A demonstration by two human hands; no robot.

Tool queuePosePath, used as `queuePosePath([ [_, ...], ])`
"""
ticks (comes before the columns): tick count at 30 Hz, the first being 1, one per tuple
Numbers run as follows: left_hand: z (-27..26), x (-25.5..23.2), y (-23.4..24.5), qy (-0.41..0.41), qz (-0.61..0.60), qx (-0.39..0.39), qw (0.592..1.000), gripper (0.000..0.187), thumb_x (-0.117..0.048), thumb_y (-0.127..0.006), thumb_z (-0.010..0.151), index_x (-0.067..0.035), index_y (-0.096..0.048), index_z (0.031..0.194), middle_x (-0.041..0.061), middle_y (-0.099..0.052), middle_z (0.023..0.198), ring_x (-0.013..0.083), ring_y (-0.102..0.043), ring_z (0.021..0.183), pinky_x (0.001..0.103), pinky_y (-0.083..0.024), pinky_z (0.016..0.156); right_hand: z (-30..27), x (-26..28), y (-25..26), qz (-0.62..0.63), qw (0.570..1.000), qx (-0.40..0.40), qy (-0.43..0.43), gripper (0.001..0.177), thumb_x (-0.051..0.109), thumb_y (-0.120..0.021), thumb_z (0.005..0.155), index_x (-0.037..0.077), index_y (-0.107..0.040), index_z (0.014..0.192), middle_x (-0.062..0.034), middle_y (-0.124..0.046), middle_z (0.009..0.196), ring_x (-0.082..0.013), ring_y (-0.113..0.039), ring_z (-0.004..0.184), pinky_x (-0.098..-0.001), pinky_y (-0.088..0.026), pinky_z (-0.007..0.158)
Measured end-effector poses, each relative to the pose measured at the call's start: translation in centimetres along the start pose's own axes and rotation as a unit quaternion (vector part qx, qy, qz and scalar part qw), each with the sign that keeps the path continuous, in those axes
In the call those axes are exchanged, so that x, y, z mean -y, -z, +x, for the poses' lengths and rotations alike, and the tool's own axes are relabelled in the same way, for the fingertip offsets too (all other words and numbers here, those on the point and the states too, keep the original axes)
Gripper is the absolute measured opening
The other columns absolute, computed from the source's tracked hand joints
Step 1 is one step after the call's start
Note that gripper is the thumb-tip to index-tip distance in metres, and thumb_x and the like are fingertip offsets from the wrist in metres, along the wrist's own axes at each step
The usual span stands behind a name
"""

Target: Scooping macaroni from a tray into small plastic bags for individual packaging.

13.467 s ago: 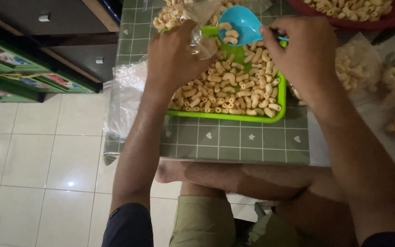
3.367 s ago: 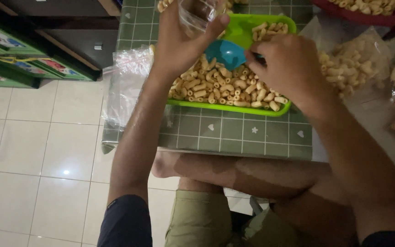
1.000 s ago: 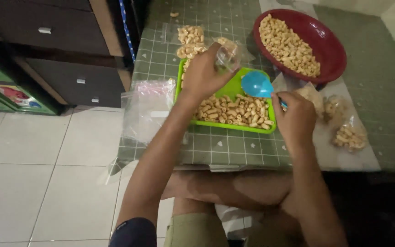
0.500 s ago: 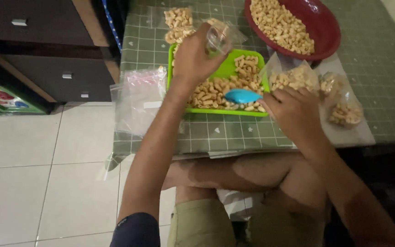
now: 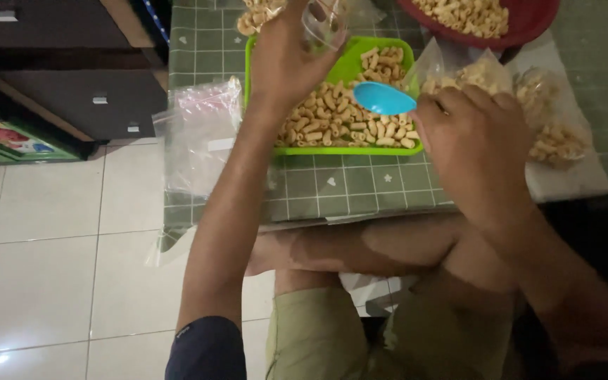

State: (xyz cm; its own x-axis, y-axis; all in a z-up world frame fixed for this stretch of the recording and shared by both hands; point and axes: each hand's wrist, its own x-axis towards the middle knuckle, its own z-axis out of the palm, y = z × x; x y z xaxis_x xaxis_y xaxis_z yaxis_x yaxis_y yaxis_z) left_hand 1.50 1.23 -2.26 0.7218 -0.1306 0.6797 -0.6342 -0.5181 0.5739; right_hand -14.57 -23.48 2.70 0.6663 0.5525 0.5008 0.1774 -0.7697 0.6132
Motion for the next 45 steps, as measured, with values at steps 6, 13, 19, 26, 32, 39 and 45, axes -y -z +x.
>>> queuePosePath([
  [6, 0.3, -0.3, 0.4, 0.014, -0.002, 0.008, 1.0, 0.04, -0.043, -0.082, 0.096, -0.015, -0.062, 0.115, -0.001, -0.08, 0.099, 0.0123, -0.072, 0.056, 0.033, -0.057, 0.053, 1.6, -1.1, -2.2, -0.016, 0.997, 0.074, -0.012, 0.016, 0.018, -0.083, 0.081, 0.024, -0.069, 0.082, 0.007, -0.06, 0.075, -0.0161, -0.061, 0.074, -0.0341, -0.045, 0.069],
  [13, 0.2, 0.9, 0.1, -0.001, -0.016, -0.007, 1.0, 0.048, -0.039, -0.079, 0.104, -0.014, -0.057, 0.138, 0.002, -0.078, 0.106, 0.016, -0.079, 0.082, 0.033, -0.067, 0.068, 3.5, -1.1, -8.9, 0.025, 0.996, 0.083, 0.008, 0.027, 0.013, -0.089, 0.058, 0.022, -0.068, 0.072, 0.0054, -0.062, 0.072, -0.02, -0.067, 0.077, -0.041, -0.054, 0.087],
  [19, 0.3, 0.1, 0.6, -0.033, -0.011, -0.014, 0.999, 0.041, -0.048, -0.068, 0.106, -0.012, -0.061, 0.125, 0.003, -0.075, 0.102, 0.0198, -0.075, 0.087, 0.038, -0.06, 0.074, 7.3, -1.9, -9.2, 0.245, 0.941, 0.232, 0.014, 0.033, 0.025, -0.065, 0.122, 0.017, -0.082, 0.094, -0.0009, -0.075, 0.072, -0.0123, -0.073, 0.057, -0.0292, -0.064, 0.053],
  [26, -0.2, 0.8, 0.1, -0.018, 0.018, -0.004, 1.0, 0.043, -0.039, -0.077, 0.11, -0.019, -0.056, 0.14, 0.001, -0.076, 0.103, 0.0165, -0.077, 0.086, 0.035, -0.066, 0.079, 8.2, -3.7, -13.9, 0.301, 0.934, 0.189, 0.042, 0.031, 0.037, -0.071, 0.116, 0.009, -0.084, 0.115, -0.0089, -0.078, 0.092, -0.0248, -0.074, 0.074, -0.0421, -0.059, 0.06],
  [32, 0.7, 0.1, -0.1, -0.016, 0.013, 0.006, 1.0, 0.037, -0.035, -0.079, 0.107, -0.015, -0.058, 0.13, 0.001, -0.073, 0.104, 0.0127, -0.071, 0.078, 0.031, -0.063, 0.069, 6.0, -3.4, -17.9, 0.289, 0.955, 0.062, 0.027, 0.027, 0.04, -0.075, 0.116, 0.015, -0.085, 0.115, -0.0008, -0.078, 0.095, -0.0196, -0.074, 0.074, -0.0375, -0.055, 0.055],
  [39, 0.9, -1.4, 0.5, -0.01, 0.0, 0.035, 0.999, 0.035, -0.033, -0.08, 0.107, -0.01, -0.059, 0.125, 0.007, -0.074, 0.11, 0.0152, -0.075, 0.083, 0.032, -0.062, 0.07, 4.6, -3.6, -18.9, 0.204, 0.975, -0.085, 0.025, 0.024, 0.036, -0.089, 0.121, 0.025, -0.078, 0.102, 0.0087, -0.066, 0.092, -0.0122, -0.067, 0.074, -0.0298, -0.047, 0.055],
  [45, 0.2, -0.7, -0.1, -0.008, -0.001, 0.072, 0.997, 0.052, -0.025, -0.082, 0.113, -0.02, -0.048, 0.151, 0.005, -0.073, 0.12, 0.0126, -0.075, 0.083, 0.032, -0.065, 0.073, 4.9, -3.8, -19.1, 0.153, 0.98, -0.126, 0.018, 0.028, 0.048, -0.094, 0.12, 0.023, -0.083, 0.113, 0.0077, -0.068, 0.097, -0.009, -0.064, 0.083, -0.0262, -0.049, 0.07],
])
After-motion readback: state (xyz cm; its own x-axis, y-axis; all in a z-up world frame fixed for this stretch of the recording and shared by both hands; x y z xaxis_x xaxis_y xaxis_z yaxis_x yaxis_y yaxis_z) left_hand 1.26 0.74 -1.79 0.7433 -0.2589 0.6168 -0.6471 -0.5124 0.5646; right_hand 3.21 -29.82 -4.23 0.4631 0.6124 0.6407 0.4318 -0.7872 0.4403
